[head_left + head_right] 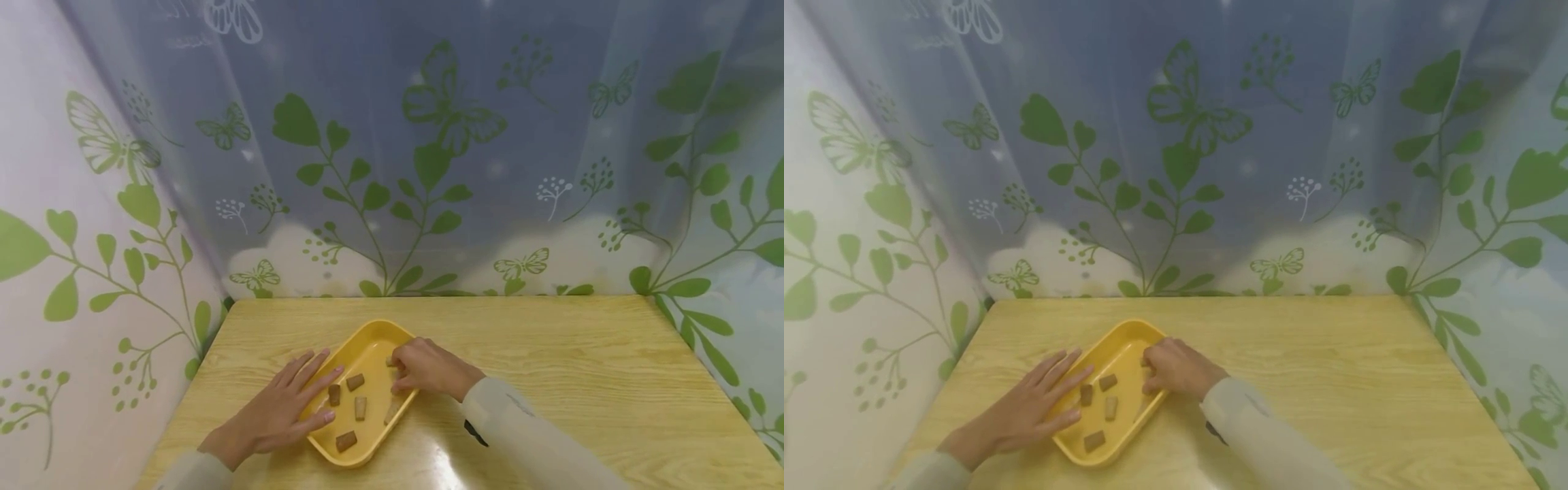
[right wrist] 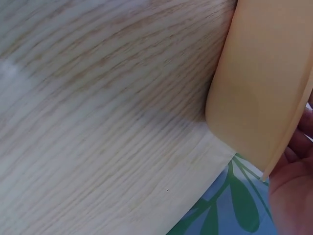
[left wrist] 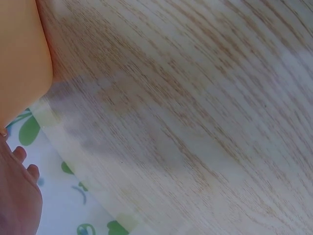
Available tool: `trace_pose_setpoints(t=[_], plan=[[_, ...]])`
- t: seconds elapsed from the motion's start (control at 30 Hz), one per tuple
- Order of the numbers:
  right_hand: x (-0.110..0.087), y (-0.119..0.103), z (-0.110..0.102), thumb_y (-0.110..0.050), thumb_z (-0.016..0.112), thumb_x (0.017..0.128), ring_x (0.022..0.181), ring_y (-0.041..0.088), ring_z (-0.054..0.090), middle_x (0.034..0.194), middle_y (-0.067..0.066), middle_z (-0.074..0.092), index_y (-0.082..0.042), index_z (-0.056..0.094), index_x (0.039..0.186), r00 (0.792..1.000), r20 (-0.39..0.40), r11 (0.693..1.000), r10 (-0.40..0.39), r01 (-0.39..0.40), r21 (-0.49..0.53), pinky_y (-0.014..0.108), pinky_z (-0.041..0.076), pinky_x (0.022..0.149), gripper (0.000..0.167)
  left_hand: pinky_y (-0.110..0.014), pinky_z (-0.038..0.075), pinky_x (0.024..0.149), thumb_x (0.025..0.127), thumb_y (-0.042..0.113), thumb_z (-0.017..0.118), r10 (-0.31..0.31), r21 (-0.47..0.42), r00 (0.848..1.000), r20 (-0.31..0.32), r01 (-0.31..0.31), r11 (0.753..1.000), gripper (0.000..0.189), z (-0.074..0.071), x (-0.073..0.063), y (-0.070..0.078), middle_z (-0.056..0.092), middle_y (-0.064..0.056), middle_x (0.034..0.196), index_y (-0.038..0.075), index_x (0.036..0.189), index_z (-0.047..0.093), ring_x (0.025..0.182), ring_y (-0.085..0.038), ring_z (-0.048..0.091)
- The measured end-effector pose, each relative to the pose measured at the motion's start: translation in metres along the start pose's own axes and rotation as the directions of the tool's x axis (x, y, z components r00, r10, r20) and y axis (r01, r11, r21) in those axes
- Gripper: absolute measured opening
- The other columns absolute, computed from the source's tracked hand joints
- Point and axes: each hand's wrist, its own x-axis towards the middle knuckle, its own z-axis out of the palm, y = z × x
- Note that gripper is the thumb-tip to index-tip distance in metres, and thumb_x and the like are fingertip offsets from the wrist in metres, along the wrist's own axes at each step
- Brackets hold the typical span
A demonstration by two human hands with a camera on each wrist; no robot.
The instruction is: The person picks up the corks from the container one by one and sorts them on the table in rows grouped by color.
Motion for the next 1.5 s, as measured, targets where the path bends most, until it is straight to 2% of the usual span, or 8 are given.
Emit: trace_pose_setpoints(t=[0.1, 0.13, 0.23, 0.6, 0.83, 1.2, 1.4, 1.5], plan=[[0.0029, -0.001, 0.0008, -0.023, 0.091, 0.091, 0.06, 0.003, 0.034, 0.064, -0.009, 0.044, -0.011, 0.057, 0.075, 1.0, 0.009, 1.0, -0.017, 0.018, -0.017, 0.019, 0.03, 0.058, 0.039, -0.075, 0.028, 0.128, 0.112, 0.056, 0.051, -0.002, 0.006, 1.0, 0.0, 0.002, 1.0, 0.069, -0.0002, 0.0001, 0.0012, 0.019, -0.013, 0.183, 0.034, 0.174, 0.03, 0.166, -0.048, 0.023], [0.0035, -0.0012, 0.0012, -0.021, 0.091, 0.091, 0.058, 0.004, 0.029, 0.062, -0.008, 0.035, -0.012, 0.049, 0.071, 1.0, 0.011, 1.0, -0.021, 0.021, -0.017, 0.02, 0.025, 0.057, 0.047, -0.075, 0.029, 0.128, 0.112, 0.056, 0.051, -0.002, 0.008, 1.0, -0.001, 0.002, 1.0, 0.069, -0.0003, 0.0001, 0.0016, 0.02, -0.013, 0.183, 0.034, 0.174, 0.03, 0.166, -0.048, 0.023], [0.0045, -0.002, 0.0026, -0.018, 0.09, 0.091, 0.057, 0.004, 0.024, 0.062, -0.01, 0.027, -0.017, 0.038, 0.069, 1.0, 0.006, 0.999, -0.021, 0.021, -0.029, 0.019, 0.022, 0.056, 0.056, -0.074, 0.03, 0.128, 0.112, 0.056, 0.052, -0.002, 0.012, 1.0, -0.005, 0.002, 1.0, 0.069, -0.0005, 0.0003, 0.0025, 0.02, -0.013, 0.183, 0.032, 0.174, 0.031, 0.166, -0.048, 0.024], [0.0087, -0.0079, 0.0022, -0.017, 0.089, 0.091, 0.055, 0.004, 0.024, 0.061, -0.009, 0.027, -0.017, 0.036, 0.068, 0.998, 0.054, 0.999, 0.041, -0.04, -0.026, 0.02, 0.022, 0.054, 0.057, -0.073, 0.033, 0.127, 0.112, 0.055, 0.053, 0.011, 0.036, 1.0, -0.02, -0.011, 0.999, 0.07, 0.0011, 0.0008, 0.001, 0.024, -0.015, 0.182, 0.032, 0.174, 0.032, 0.164, -0.049, 0.028], [0.0097, -0.0072, 0.0045, -0.022, 0.09, 0.09, 0.055, 0.004, 0.027, 0.062, -0.009, 0.031, -0.018, 0.038, 0.069, 0.998, 0.056, 0.997, 0.04, -0.037, -0.064, 0.02, 0.023, 0.054, 0.056, -0.07, 0.03, 0.13, 0.112, 0.055, 0.053, 0.015, 0.047, 1.0, -0.025, -0.014, 0.999, 0.07, 0.0019, 0.0002, 0.0014, 0.024, -0.014, 0.182, 0.033, 0.174, 0.03, 0.164, -0.048, 0.029], [0.0084, -0.007, 0.0044, -0.006, 0.078, 0.089, 0.057, 0.006, 0.024, 0.064, -0.008, 0.027, -0.019, 0.038, 0.07, 0.999, 0.044, 0.995, 0.029, -0.025, -0.094, 0.021, 0.021, 0.055, 0.046, -0.071, 0.032, 0.128, 0.111, 0.053, 0.055, 0.025, 0.047, 0.999, -0.032, -0.023, 0.999, 0.071, 0.0008, 0.0006, 0.0037, 0.025, -0.016, 0.181, 0.031, 0.174, 0.03, 0.163, -0.049, 0.031], [0.0087, -0.0068, 0.0034, -0.007, 0.077, 0.091, 0.059, 0.006, 0.03, 0.066, -0.009, 0.034, -0.016, 0.05, 0.074, 0.998, 0.047, 0.995, 0.031, -0.027, -0.096, 0.022, 0.026, 0.058, 0.033, -0.075, 0.035, 0.125, 0.112, 0.052, 0.056, 0.015, 0.022, 0.999, -0.034, -0.015, 1.0, 0.071, 0.0005, 0.0019, 0.0044, 0.024, -0.016, 0.181, 0.03, 0.174, 0.03, 0.163, -0.05, 0.029], [0.0079, -0.0076, 0.0028, -0.01, 0.079, 0.093, 0.06, 0.006, 0.032, 0.066, -0.009, 0.036, -0.016, 0.053, 0.074, 0.998, 0.051, 0.995, 0.028, -0.023, -0.096, 0.022, 0.027, 0.059, 0.033, -0.075, 0.036, 0.124, 0.111, 0.052, 0.056, 0.016, 0.025, 0.999, -0.037, -0.015, 1.0, 0.071, 0.0006, 0.0024, 0.0045, 0.025, -0.015, 0.181, 0.03, 0.174, 0.03, 0.163, -0.049, 0.03]])
